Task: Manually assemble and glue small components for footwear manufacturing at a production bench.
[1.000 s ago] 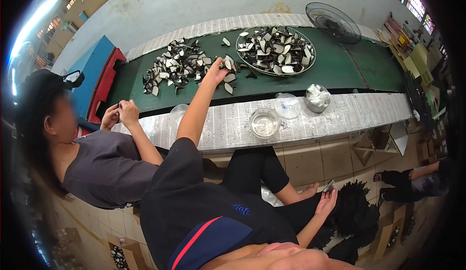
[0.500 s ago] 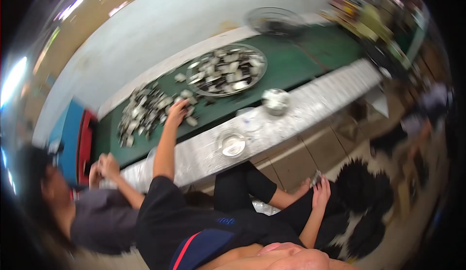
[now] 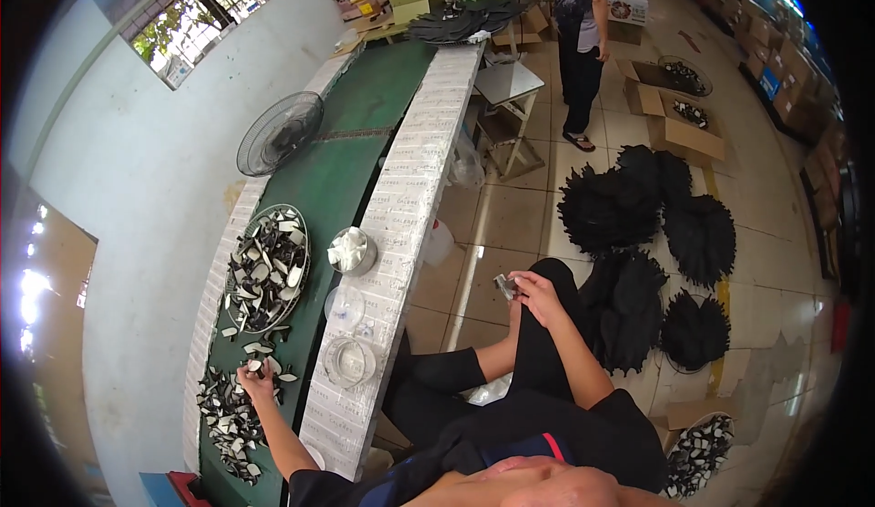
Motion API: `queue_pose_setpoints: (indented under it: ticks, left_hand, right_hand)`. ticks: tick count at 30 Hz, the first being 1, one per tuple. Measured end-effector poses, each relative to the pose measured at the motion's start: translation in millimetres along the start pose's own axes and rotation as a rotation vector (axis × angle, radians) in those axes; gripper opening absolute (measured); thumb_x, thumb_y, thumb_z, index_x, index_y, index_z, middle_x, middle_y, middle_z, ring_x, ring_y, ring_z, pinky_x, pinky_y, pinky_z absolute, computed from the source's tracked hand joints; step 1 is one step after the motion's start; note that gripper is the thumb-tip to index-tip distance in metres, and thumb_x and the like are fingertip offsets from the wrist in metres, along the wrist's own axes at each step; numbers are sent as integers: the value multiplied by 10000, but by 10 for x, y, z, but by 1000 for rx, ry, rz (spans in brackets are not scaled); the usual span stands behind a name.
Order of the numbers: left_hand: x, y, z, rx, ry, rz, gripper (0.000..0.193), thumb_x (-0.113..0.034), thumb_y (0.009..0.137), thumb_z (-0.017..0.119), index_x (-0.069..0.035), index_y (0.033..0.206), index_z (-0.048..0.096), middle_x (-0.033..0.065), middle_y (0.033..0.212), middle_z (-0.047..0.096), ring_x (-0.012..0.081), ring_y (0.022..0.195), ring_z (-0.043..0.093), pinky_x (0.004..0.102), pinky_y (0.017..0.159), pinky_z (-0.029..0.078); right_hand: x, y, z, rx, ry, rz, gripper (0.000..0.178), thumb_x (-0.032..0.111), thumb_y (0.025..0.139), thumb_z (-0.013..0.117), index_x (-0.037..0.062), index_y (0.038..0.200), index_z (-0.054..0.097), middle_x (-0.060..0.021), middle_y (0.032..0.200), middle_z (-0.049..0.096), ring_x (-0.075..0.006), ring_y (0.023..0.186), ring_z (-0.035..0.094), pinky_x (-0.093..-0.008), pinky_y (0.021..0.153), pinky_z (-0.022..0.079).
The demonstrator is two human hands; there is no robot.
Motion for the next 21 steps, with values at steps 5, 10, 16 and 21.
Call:
queue_pose_setpoints:
  ticks: [5, 10, 16, 21]
  left_hand:
    - [-38, -83, 159, 219, -86, -33, 338, -193, 747, 622, -15, 1013, 512, 176, 1002, 557, 354, 1030, 549, 583, 923, 486]
    - [-271, 14, 214, 116, -443, 17, 486, -154, 809, 683, 97, 1131, 420, 301, 1096, 535, 383, 999, 597, 454, 852, 582]
    - [-886, -172, 172, 231, -346, 315, 473, -317, 827, 749, 70, 1028, 565, 157, 936, 648, 242, 835, 634, 300, 734, 565]
    - [-462, -1005, 784, 157, -605, 115, 406, -229, 890, 574, 85, 1134, 495, 253, 1106, 567, 376, 1063, 556, 537, 1029, 436]
  right_hand:
    - [28, -31, 19, 3, 22, -12, 231, 116, 949, 558, 7, 1145, 614, -74, 1019, 648, -171, 900, 629, -318, 797, 517]
    - [73, -69, -7, 7, 43, -18, 227, 111, 952, 551, 6, 1143, 615, -77, 1014, 652, -176, 892, 638, -327, 781, 527]
    - [49, -16, 4, 44, 59, 0, 227, 123, 945, 564, 22, 1141, 616, -64, 1024, 651, -167, 902, 627, -333, 802, 517]
    - [63, -61, -146, 31, 60, -22, 235, 131, 943, 572, 32, 1154, 603, -60, 1066, 644, -164, 940, 612, -334, 844, 502]
Point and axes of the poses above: each hand's wrist, its own y-axis towards the middle knuckle, its own z-axis out of the palm, x = y × z, the point moved 10 cm from there along y, towards the middle knuckle
